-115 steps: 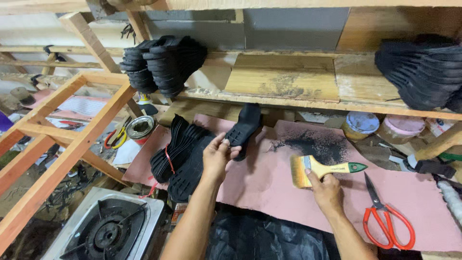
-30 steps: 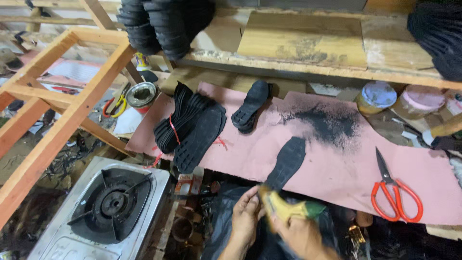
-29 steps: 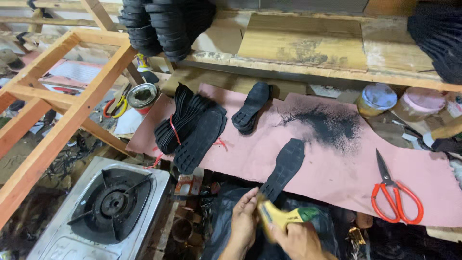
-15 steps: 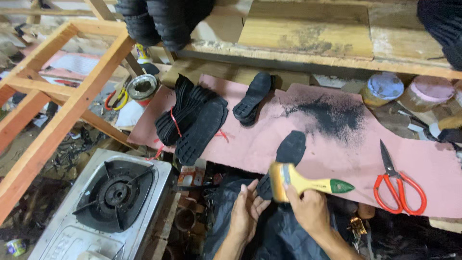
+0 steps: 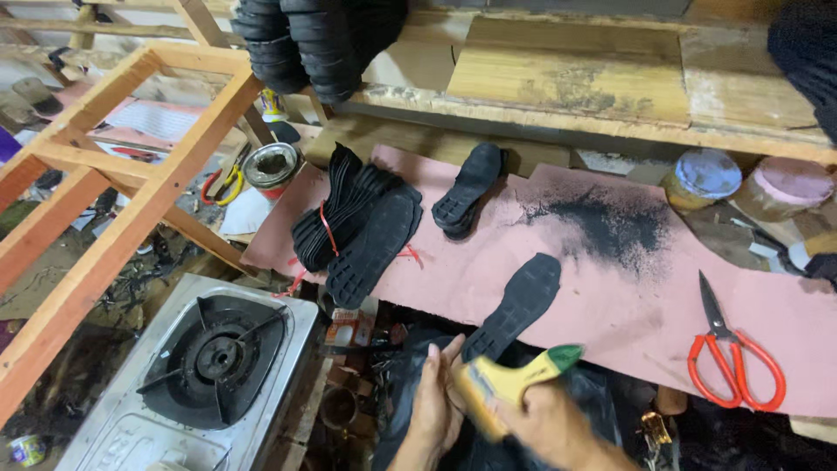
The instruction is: The person repeatedly brushes black shoe soles with a hand brush to remove dust and debris. They handle multiple soles one at a time, flipping them over and brushing both sides before placing them back on the work surface.
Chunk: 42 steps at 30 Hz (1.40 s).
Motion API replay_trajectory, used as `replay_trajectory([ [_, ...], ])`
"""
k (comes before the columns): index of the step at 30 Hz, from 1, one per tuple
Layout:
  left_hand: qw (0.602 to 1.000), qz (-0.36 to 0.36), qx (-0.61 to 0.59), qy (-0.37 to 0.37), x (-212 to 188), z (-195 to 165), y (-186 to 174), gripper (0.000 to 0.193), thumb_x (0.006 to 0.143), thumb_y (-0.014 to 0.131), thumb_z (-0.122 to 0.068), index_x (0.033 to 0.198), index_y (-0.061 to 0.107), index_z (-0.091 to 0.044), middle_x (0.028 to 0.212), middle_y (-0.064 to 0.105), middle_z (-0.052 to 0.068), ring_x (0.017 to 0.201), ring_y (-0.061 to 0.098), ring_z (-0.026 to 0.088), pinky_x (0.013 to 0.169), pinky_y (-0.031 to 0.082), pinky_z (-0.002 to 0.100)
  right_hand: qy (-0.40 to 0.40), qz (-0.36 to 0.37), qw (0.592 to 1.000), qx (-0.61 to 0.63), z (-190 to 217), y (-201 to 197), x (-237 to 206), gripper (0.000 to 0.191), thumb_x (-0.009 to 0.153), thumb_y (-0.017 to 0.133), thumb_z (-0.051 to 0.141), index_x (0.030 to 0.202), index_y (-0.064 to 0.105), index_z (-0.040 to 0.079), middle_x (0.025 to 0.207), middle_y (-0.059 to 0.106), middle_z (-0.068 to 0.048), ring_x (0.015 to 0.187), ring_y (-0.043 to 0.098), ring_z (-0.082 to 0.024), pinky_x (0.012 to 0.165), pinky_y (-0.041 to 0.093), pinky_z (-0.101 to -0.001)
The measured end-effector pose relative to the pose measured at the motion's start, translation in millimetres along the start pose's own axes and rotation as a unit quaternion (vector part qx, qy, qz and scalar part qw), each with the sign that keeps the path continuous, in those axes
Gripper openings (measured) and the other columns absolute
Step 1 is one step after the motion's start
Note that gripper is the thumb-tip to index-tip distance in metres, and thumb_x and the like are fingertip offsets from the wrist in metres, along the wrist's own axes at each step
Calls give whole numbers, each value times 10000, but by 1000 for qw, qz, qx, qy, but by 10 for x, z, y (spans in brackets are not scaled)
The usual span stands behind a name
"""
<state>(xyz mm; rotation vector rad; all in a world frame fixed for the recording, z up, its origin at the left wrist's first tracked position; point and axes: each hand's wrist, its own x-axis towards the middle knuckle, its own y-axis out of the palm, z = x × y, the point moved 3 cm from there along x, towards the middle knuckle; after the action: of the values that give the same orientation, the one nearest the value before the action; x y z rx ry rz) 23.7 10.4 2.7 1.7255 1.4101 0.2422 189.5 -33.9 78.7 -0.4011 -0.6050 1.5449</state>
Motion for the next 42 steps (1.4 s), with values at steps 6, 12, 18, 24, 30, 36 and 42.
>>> replay_trajectory([
  [6,994,-3,106,34,197,205,-197,480,977,595,-100,1436,525,25,1047,659,47,869,670,117,848,643,337,117,85,976,-161,-411,-255,556,403,835,776,404,937,740,17,770,725,-197,707,736,-310,684,571,-420],
  [12,990,-32,135,25,242,234,-264,490,947,574,-14,1434,517,-10,977,671,12,838,682,96,807,647,326,175,-109,967,-151,-556,-1184,1450,268,990,559,326,977,717,110,719,733,-87,572,693,-202,488,558,-367],
  [18,997,-51,50,1,170,133,-77,480,970,534,-54,1449,540,-19,1005,675,16,834,683,108,816,646,351,-101,26,891,-443,2,-518,866,190,979,564,261,905,645,105,655,592,-29,518,601,-182,441,511,-347],
  [24,997,-45,-52,-20,68,43,-79,466,990,470,-203,1384,534,37,1007,744,93,853,739,184,775,628,352,-375,39,884,-276,79,-122,281,182,844,712,244,971,766,126,750,683,-109,637,673,-258,557,543,-415],
  [30,995,-71,69,19,194,86,-105,472,981,569,-57,1451,567,-19,950,637,59,799,636,138,811,660,375,216,40,975,34,-594,-925,1369,272,884,711,281,976,779,34,834,817,-75,718,772,-182,662,616,-365],
  [36,862,5,445,241,-133,-192,84,547,932,702,-66,1464,581,-24,1123,640,261,857,675,278,769,610,380,86,-210,923,-310,-759,-1553,1457,490,944,725,468,852,737,-13,761,703,-220,704,703,-355,665,534,-454],
  [42,652,77,646,390,-280,-653,587,346,940,732,-144,1265,658,-55,1205,689,222,900,727,394,767,589,416,116,-230,945,-202,-870,-1650,1034,561,914,732,499,797,722,-49,712,691,-212,636,683,-324,643,515,-449],
])
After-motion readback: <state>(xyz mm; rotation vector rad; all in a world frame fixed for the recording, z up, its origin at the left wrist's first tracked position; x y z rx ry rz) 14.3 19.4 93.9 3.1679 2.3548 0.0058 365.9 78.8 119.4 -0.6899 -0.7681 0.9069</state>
